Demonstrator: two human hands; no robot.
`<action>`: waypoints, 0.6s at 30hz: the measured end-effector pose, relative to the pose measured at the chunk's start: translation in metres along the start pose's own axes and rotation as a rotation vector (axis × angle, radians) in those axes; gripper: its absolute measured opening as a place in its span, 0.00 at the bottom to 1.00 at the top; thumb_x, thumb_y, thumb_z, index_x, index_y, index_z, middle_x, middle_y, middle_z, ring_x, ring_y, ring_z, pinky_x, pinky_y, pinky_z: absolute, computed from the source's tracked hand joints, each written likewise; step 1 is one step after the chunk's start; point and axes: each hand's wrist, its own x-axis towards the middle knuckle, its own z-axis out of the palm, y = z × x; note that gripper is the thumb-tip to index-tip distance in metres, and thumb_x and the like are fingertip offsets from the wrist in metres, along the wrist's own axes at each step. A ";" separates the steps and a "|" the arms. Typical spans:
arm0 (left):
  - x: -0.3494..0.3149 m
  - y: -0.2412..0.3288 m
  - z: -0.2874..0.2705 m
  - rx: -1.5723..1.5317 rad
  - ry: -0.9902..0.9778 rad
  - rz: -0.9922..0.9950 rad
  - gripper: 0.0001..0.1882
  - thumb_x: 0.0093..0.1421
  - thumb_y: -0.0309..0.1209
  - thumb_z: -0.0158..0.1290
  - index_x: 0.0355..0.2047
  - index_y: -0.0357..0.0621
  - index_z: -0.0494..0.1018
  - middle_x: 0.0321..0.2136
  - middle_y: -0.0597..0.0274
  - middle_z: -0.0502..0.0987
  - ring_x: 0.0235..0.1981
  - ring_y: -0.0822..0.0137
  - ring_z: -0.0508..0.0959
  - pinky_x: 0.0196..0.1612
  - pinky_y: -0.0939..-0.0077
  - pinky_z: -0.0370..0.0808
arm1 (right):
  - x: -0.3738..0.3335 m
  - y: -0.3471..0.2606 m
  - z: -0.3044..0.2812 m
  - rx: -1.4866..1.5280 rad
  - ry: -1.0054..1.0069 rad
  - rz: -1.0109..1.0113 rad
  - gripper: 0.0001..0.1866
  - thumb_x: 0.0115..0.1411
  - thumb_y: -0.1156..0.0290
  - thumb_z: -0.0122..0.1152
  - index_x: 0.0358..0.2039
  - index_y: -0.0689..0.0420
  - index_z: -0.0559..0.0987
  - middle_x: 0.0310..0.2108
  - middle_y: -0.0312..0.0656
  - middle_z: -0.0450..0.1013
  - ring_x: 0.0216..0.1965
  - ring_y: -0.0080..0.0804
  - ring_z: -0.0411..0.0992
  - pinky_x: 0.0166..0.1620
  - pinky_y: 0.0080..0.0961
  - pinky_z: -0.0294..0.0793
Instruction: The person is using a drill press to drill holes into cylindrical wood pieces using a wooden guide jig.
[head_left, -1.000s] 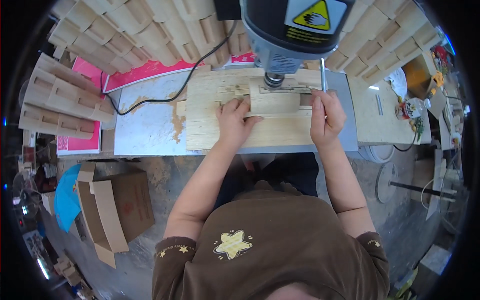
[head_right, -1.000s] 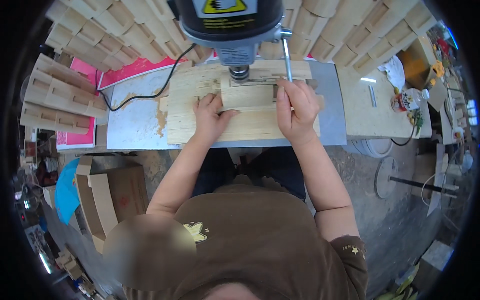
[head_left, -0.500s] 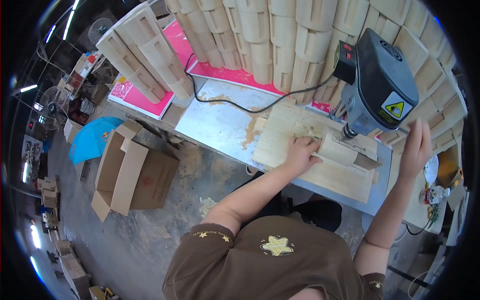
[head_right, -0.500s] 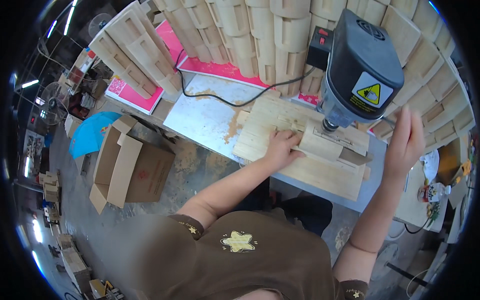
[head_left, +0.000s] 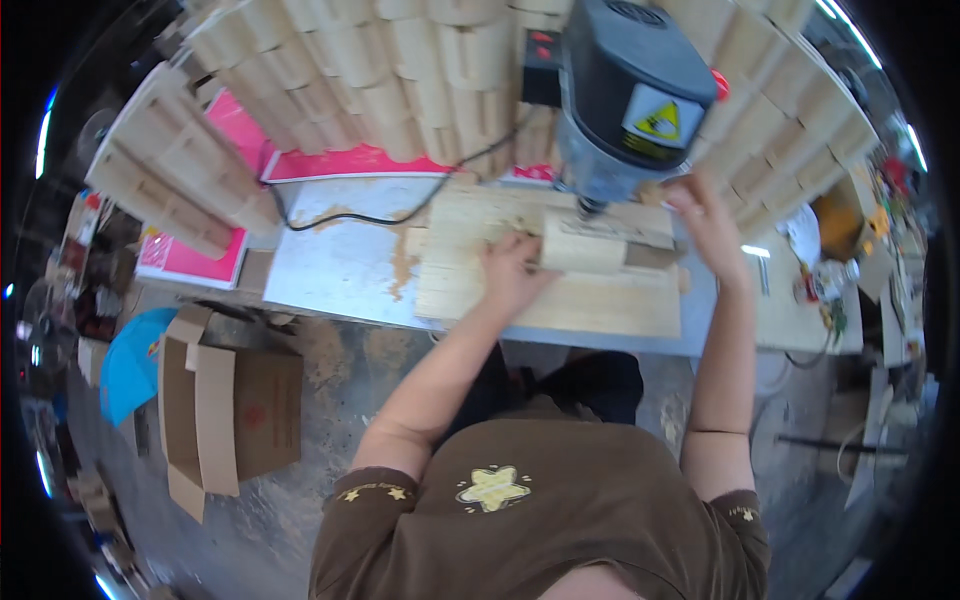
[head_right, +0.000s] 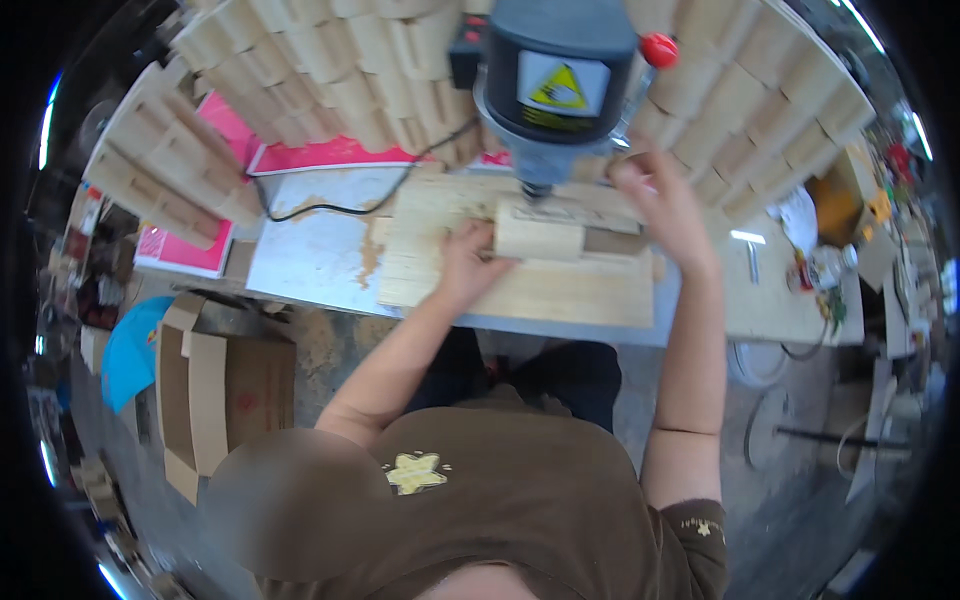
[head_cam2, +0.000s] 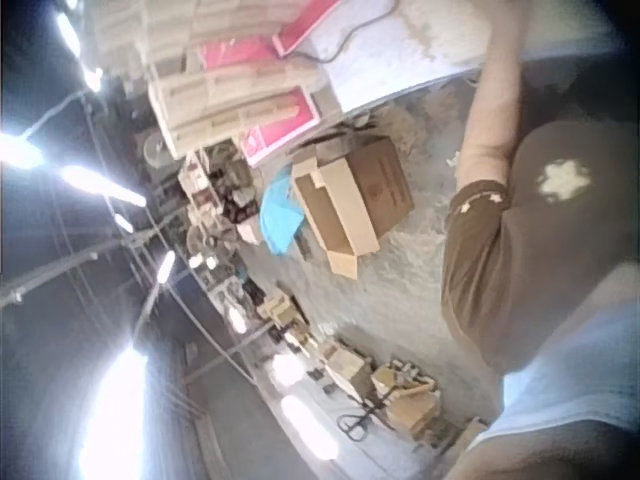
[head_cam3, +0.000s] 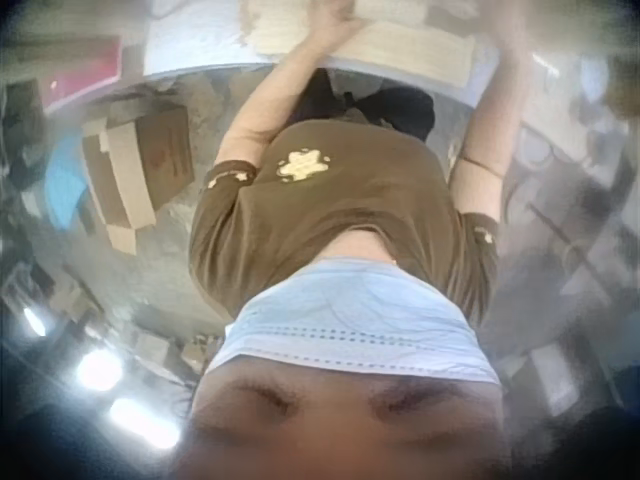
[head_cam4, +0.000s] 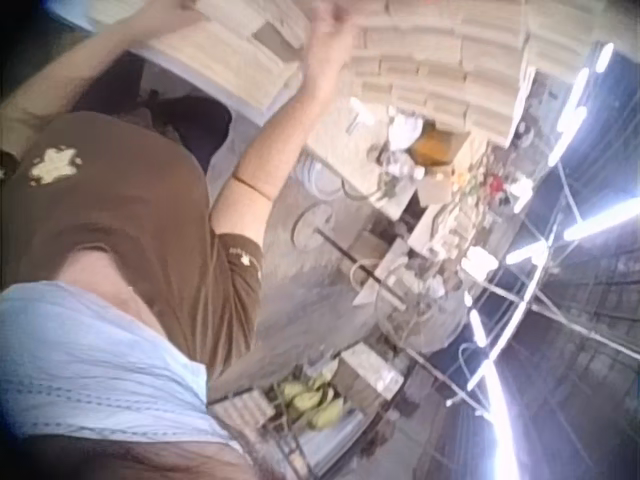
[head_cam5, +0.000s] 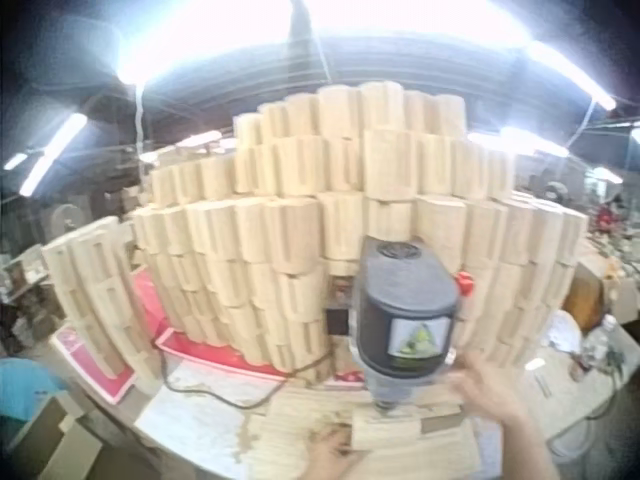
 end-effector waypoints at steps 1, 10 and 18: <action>0.003 0.004 -0.003 0.072 -0.003 0.069 0.23 0.35 0.36 0.67 0.35 0.45 0.77 0.32 0.63 0.72 0.40 0.63 0.71 0.47 0.60 0.59 | -0.020 0.020 0.004 -0.176 -0.120 -0.133 0.19 0.57 0.65 0.57 0.49 0.57 0.71 0.37 0.43 0.73 0.42 0.38 0.69 0.45 0.30 0.67; -0.008 0.013 -0.092 -0.248 -0.187 -0.021 0.17 0.39 0.24 0.65 0.33 0.39 0.75 0.27 0.67 0.69 0.31 0.76 0.70 0.30 0.85 0.66 | -0.069 0.022 0.021 -0.308 -0.258 0.036 0.14 0.49 0.72 0.60 0.37 0.59 0.72 0.35 0.45 0.71 0.42 0.46 0.66 0.46 0.38 0.63; -0.020 0.040 -0.173 -0.434 -0.077 -0.579 0.12 0.48 0.32 0.63 0.25 0.38 0.74 0.18 0.70 0.71 0.14 0.84 0.62 0.16 0.89 0.56 | -0.090 0.015 0.016 -0.256 -0.266 -0.006 0.14 0.47 0.73 0.61 0.37 0.58 0.73 0.34 0.43 0.71 0.41 0.44 0.66 0.45 0.37 0.62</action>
